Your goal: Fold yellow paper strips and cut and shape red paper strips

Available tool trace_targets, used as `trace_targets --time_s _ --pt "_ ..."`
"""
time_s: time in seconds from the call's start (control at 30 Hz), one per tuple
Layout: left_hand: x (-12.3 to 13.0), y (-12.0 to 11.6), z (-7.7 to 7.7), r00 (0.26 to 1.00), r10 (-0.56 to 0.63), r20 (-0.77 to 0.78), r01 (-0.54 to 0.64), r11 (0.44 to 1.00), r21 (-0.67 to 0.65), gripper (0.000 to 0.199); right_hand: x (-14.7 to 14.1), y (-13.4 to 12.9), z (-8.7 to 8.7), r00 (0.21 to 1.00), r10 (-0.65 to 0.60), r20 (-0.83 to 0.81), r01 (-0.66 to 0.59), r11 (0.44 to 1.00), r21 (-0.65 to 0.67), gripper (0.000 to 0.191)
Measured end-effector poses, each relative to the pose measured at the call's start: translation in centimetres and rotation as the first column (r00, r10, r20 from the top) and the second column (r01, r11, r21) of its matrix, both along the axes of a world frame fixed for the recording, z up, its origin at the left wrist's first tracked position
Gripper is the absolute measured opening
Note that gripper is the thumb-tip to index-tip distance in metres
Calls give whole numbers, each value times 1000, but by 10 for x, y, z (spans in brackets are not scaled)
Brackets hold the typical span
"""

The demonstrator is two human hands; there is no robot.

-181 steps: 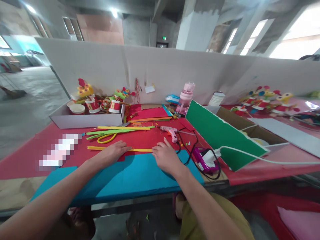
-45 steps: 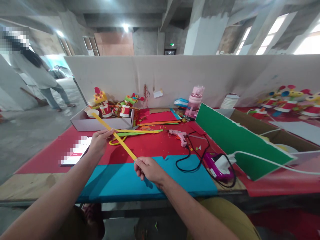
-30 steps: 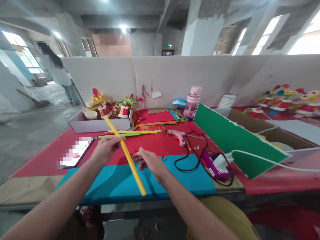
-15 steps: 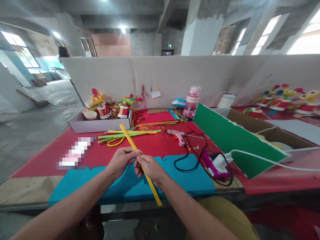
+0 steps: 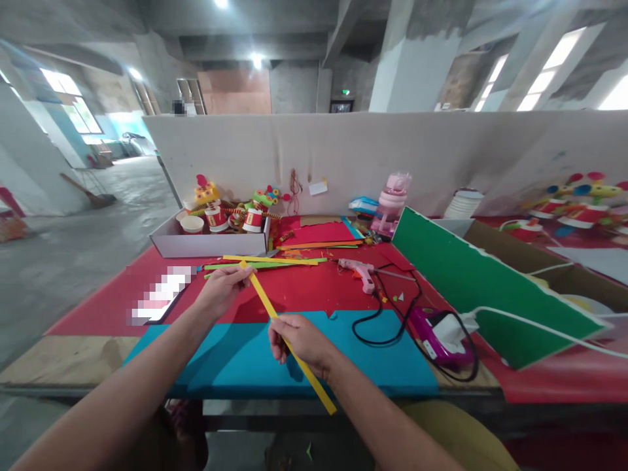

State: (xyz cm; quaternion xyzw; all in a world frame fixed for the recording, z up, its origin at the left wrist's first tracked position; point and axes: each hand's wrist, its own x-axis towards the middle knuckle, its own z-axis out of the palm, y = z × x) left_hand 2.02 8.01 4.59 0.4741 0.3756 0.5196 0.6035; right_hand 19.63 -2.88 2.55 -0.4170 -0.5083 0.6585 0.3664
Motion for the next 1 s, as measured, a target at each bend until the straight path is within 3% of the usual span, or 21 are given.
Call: trace_targets --time_s 0.23,0.4,0.47,0.53,0.63,0.77,0.8,0.87,0.93,1.0 --pt "-13 15 -2 999 38 5 -38 999 36 27 2 -2 3 1000 23 2 -23 1000 -6 36" --pt "-33 27 6 978 197 66 -201 979 45 32 6 -6 7 999 53 2 -53 999 -12 37" --pt "-35 23 10 991 125 56 -126 992 16 36 6 -5 7 998 33 -44 -33 999 -2 38" --pt "-30 13 13 998 -57 26 58 998 -29 42 4 -4 6 995 7 -102 -6 1000 12 38" --pt "-12 -9 13 932 -362 -34 359 931 -61 40 0 -4 3 989 1 -147 2 1000 20 40" --pt "13 -34 8 900 -417 -123 412 909 -66 32 1 -5 6 992 58 -108 -59 998 -6 39" --pt "18 -39 6 904 -405 -140 401 914 -59 32 3 -4 8 994 30 -105 -30 1000 1 37" --pt "25 -46 5 912 -374 -170 372 927 -44 33 10 1 12 985 -138 -105 146 987 69 34" --pt "31 -52 4 905 -371 -206 368 928 -54 35 17 7 16 928 -353 -121 370 912 177 33" --pt "36 -58 3 878 -417 -235 407 909 -90 37 23 12 17 876 -455 -161 482 845 230 35"
